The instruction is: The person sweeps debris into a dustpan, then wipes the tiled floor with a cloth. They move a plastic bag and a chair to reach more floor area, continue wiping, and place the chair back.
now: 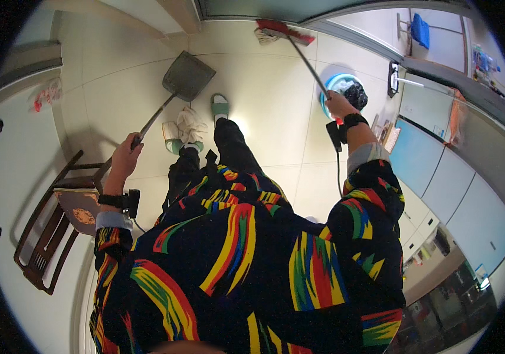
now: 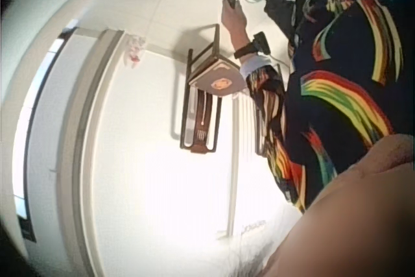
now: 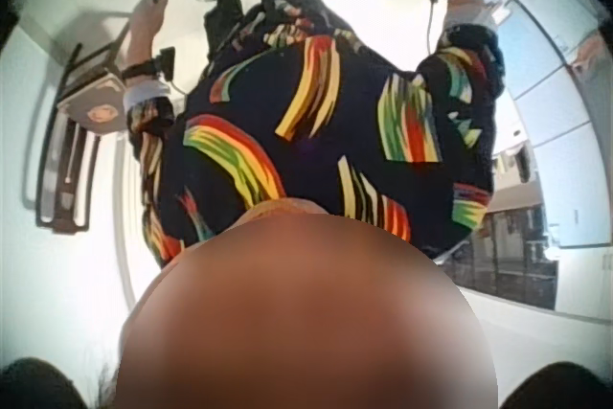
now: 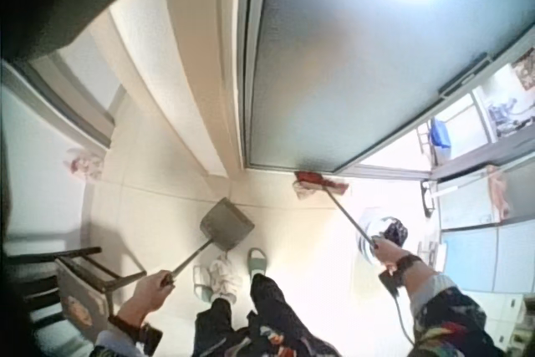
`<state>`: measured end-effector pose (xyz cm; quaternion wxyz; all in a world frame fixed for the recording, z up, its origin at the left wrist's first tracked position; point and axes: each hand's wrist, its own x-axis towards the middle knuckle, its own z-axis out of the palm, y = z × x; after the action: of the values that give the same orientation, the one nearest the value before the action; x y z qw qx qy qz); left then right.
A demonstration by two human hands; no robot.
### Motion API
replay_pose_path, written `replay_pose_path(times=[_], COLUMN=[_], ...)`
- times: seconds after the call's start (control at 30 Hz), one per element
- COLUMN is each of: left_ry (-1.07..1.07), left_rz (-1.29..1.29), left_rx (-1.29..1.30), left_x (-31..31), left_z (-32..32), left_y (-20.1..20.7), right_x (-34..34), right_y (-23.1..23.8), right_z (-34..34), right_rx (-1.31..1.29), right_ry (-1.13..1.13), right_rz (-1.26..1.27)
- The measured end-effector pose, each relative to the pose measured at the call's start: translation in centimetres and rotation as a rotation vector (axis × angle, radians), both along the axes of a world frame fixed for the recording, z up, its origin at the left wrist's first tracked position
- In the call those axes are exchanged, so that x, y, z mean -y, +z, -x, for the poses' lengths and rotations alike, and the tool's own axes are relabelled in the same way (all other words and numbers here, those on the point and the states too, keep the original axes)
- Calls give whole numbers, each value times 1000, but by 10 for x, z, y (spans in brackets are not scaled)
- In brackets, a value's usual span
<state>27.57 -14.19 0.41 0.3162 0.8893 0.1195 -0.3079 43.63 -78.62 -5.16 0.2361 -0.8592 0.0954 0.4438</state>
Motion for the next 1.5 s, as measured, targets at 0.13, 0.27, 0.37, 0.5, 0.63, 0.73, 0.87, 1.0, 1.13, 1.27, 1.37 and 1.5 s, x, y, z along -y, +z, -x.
replay_pose_path(times=[0.13,0.27,0.37,0.5,0.63,0.73,0.87,1.0,1.13,1.27,1.37,1.5], left_ry=[-15,-55,-7,-26,-38,-70,-99,-121,-90,-62,-77,-122], left_rz=[32,66,92,38,26,-15,-55,-62,-22,19,10,11], left_rx=[9,98,57,-11,1,8,1,-47,-87,-38,-15,-8], left_x=[7,11,12,11,9,9,12,13,14,18,18,12], left_z=[-5,-9,-13,-19,-21,-21,-21,-25,-28,-34,-38,-42], left_y=[3,4,8,18,22,17,8,7,9,10,8,4], right_x=[0,4,1,6,14,2,-32,-36,4,42,54,59], right_y=[29,92,129,145,134,115,68,35,28,29,41,73], right_z=[55,100,130,150,113,50,-40,-57,-17,29,64,102], right_rx=[-314,-170,-248,-220,47,168,238,110,-20,-4,-138,-299], right_ry=[-134,265,114,-104,97,232,469,434,356,209,141,-59], right_rz=[42,160,169,168,159,200,184,246,339,264,294,279])
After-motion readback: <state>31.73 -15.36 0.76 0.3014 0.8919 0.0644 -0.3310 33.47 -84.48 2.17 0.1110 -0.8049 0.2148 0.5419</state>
